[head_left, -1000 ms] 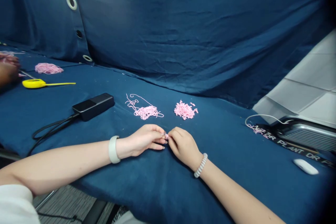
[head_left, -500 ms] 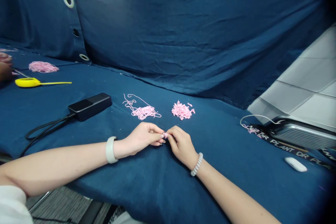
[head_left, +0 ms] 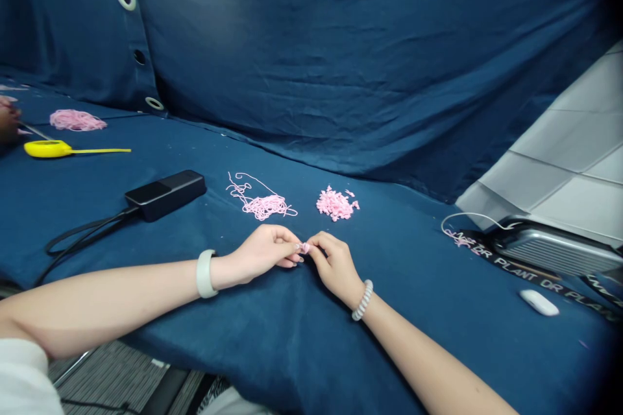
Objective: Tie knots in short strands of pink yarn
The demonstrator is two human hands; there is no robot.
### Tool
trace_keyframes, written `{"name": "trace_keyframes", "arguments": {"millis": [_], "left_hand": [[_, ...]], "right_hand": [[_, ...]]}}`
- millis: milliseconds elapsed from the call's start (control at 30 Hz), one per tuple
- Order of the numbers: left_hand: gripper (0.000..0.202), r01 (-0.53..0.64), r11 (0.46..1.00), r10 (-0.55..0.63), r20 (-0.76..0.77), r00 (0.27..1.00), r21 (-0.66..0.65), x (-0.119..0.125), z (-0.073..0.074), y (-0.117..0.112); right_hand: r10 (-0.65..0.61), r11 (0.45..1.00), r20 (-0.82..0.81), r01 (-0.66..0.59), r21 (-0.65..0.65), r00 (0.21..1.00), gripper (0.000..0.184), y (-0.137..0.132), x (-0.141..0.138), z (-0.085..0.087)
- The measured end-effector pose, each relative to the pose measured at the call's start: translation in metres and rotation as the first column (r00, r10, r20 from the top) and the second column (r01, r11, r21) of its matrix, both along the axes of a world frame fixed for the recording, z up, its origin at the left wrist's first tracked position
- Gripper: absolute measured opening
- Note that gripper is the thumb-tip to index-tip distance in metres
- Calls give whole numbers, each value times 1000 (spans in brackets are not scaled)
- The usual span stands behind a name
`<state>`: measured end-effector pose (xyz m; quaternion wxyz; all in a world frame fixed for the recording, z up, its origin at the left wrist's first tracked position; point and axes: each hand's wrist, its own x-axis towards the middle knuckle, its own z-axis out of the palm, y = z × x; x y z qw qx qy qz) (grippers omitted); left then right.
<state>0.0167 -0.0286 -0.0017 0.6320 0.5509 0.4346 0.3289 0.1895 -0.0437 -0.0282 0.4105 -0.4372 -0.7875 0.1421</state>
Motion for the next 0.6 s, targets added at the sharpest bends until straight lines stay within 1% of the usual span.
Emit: {"name": "trace_keyframes", "arguments": {"millis": [233, 367, 433, 500, 600], "left_hand": [[16, -22, 996, 28, 62, 998, -91, -2, -2, 4], [13, -24, 991, 36, 92, 995, -132, -2, -2, 4], [16, -26, 989, 45, 123, 991, -148, -1, -2, 4], [22, -15, 990, 34, 133, 991, -137, 0, -3, 4], [30, 21, 997, -16, 67, 998, -70, 1, -5, 4]], "right_hand": [[-51, 996, -31, 48, -70, 998, 20, 3, 1, 1], [-46, 996, -23, 44, -74, 999, 19, 4, 0, 1], [-46, 997, -21, 44, -66, 999, 19, 5, -1, 1], [-44, 997, -15, 43, -57, 999, 20, 6, -3, 0], [-23, 999, 17, 24, -41, 1000, 19, 7, -4, 0]]}}
